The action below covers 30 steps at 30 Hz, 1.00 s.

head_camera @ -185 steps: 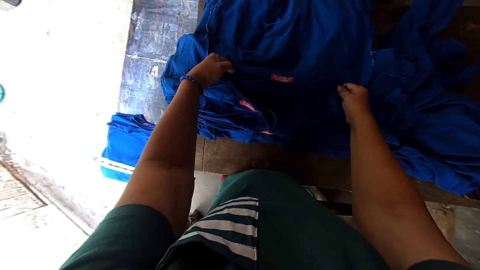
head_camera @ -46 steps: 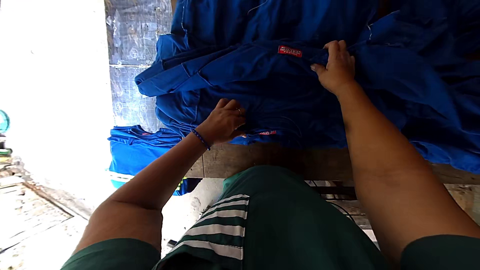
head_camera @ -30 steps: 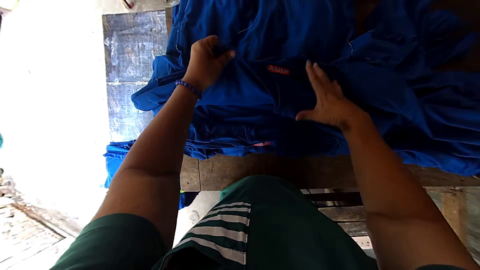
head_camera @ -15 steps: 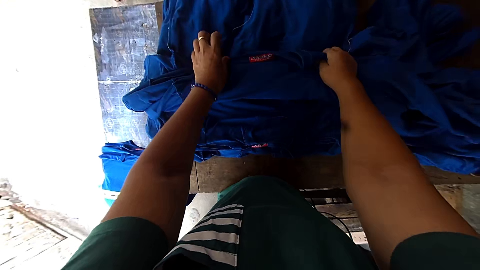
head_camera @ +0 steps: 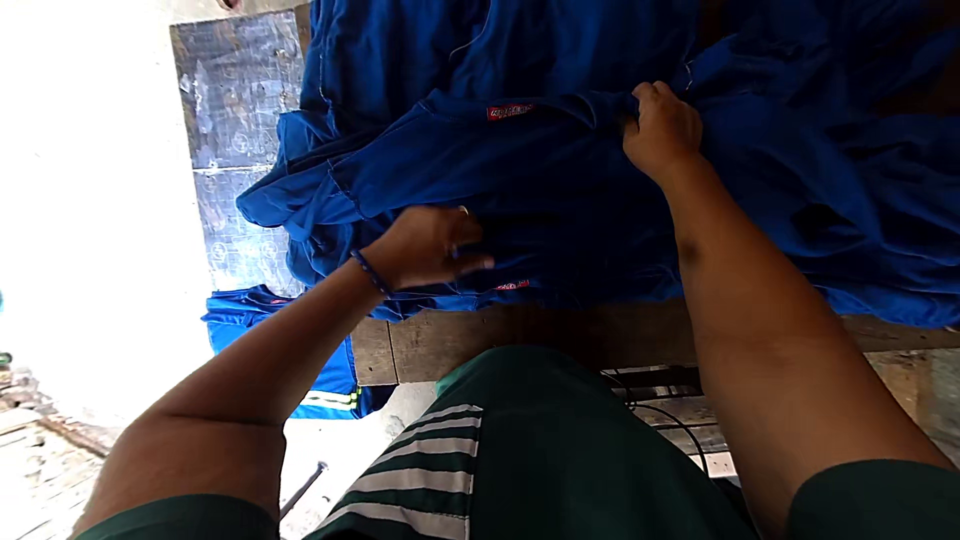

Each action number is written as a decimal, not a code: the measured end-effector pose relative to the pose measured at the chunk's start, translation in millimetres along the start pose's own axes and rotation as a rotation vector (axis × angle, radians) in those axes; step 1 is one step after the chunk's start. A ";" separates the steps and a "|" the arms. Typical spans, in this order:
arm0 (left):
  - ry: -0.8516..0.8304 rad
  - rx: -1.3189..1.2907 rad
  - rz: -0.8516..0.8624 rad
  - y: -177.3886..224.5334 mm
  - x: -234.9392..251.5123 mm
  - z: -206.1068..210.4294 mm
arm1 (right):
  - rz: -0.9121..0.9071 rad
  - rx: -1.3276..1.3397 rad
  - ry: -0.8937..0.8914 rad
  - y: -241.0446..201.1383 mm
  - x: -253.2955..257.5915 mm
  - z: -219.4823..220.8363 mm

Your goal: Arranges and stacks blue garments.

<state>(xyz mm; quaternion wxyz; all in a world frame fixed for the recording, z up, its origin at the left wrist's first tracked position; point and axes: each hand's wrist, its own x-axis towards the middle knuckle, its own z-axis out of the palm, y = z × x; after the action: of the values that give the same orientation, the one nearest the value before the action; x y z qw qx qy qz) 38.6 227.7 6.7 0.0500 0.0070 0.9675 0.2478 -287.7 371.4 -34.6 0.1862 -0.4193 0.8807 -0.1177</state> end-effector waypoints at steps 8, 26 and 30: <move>0.333 -0.456 -0.423 -68.1 77.4 -47.3 | -0.416 -0.026 0.247 -5.4 -84.5 -18.6; -0.212 0.030 0.068 1.1 -25.5 44.8 | -0.158 -0.002 -0.012 9.3 6.7 23.6; -0.265 0.122 0.012 0.7 -40.2 29.1 | -0.162 -0.015 -0.001 8.1 2.1 24.4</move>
<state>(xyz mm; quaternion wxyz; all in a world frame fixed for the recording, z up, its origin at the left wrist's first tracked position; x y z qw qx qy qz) 81.5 240.7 -14.7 0.1756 0.0485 0.9656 0.1858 -284.2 373.5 -60.1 0.1735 -0.4905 0.8447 -0.1256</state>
